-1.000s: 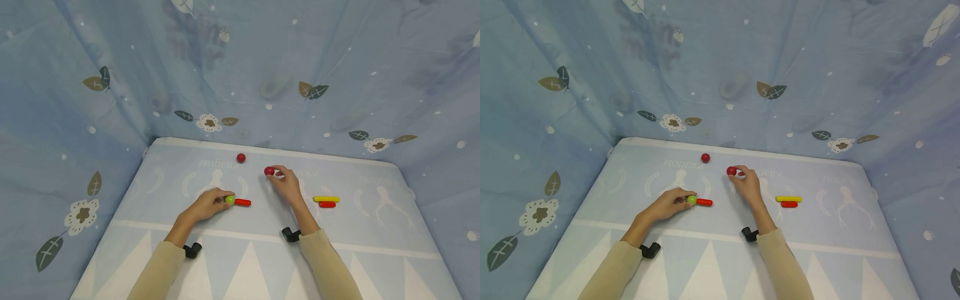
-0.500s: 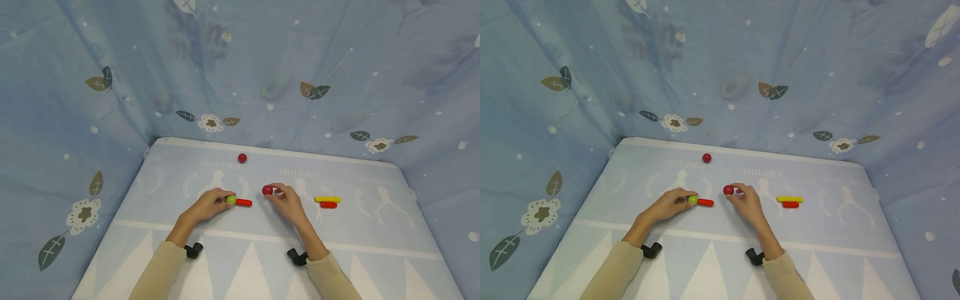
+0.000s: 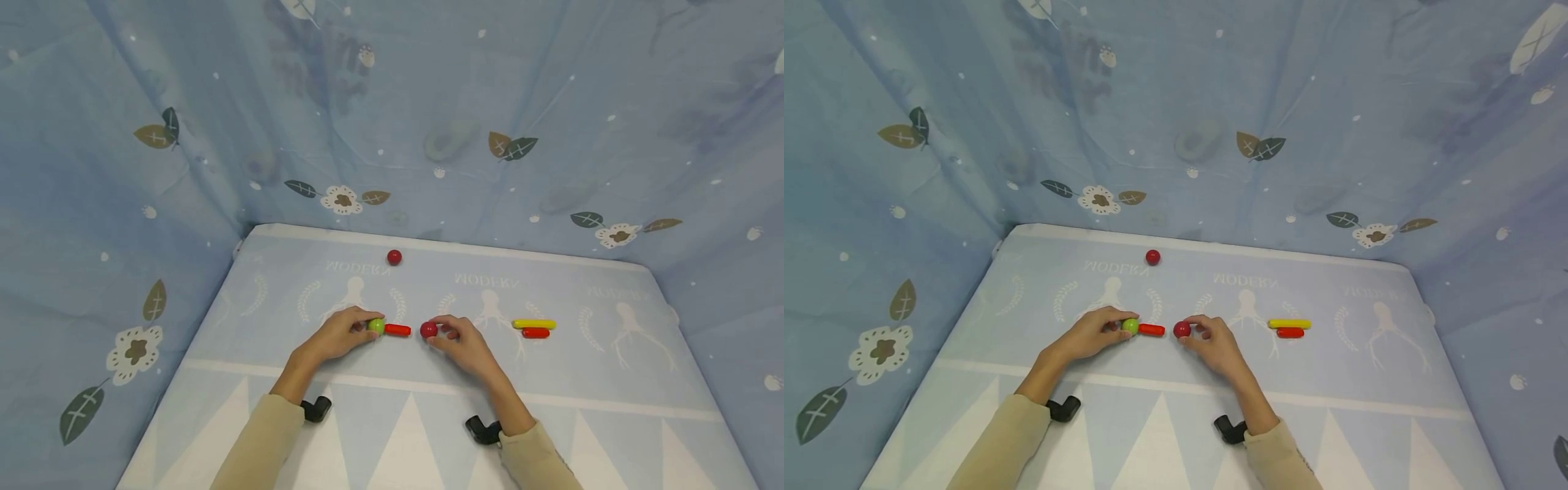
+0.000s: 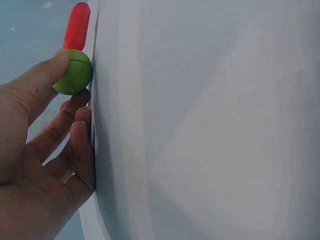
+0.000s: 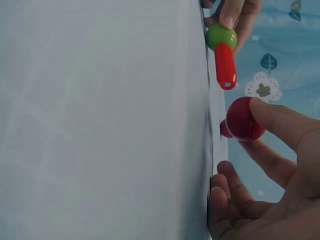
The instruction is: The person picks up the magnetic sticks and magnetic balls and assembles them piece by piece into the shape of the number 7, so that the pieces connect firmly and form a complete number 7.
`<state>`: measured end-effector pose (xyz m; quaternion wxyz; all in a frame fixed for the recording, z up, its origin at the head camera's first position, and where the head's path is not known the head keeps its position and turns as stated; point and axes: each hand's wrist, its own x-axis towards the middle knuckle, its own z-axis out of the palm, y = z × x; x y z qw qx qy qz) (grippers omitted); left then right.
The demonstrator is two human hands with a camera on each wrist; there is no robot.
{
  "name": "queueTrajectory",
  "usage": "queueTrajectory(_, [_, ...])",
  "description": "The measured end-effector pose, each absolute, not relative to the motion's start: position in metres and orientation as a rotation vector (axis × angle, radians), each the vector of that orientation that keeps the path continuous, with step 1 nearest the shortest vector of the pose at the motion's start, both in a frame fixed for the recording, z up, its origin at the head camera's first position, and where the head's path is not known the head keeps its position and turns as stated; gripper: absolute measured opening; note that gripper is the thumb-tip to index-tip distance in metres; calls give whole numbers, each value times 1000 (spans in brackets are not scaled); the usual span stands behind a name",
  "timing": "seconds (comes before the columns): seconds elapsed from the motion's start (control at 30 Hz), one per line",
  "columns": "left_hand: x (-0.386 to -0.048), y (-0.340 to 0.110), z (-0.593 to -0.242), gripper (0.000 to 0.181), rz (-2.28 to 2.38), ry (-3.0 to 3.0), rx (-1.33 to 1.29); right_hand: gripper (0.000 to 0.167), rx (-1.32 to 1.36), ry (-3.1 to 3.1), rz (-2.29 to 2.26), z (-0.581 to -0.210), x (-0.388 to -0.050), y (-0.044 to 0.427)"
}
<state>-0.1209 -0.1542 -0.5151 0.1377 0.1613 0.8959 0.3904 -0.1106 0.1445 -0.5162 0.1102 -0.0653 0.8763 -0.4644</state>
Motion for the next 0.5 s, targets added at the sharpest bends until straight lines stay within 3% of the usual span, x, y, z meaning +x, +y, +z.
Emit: queueTrajectory(0.5, [-121,-152,-513,42,1119,2607,460,31,-435,2670,-1376,-529,-110,138])
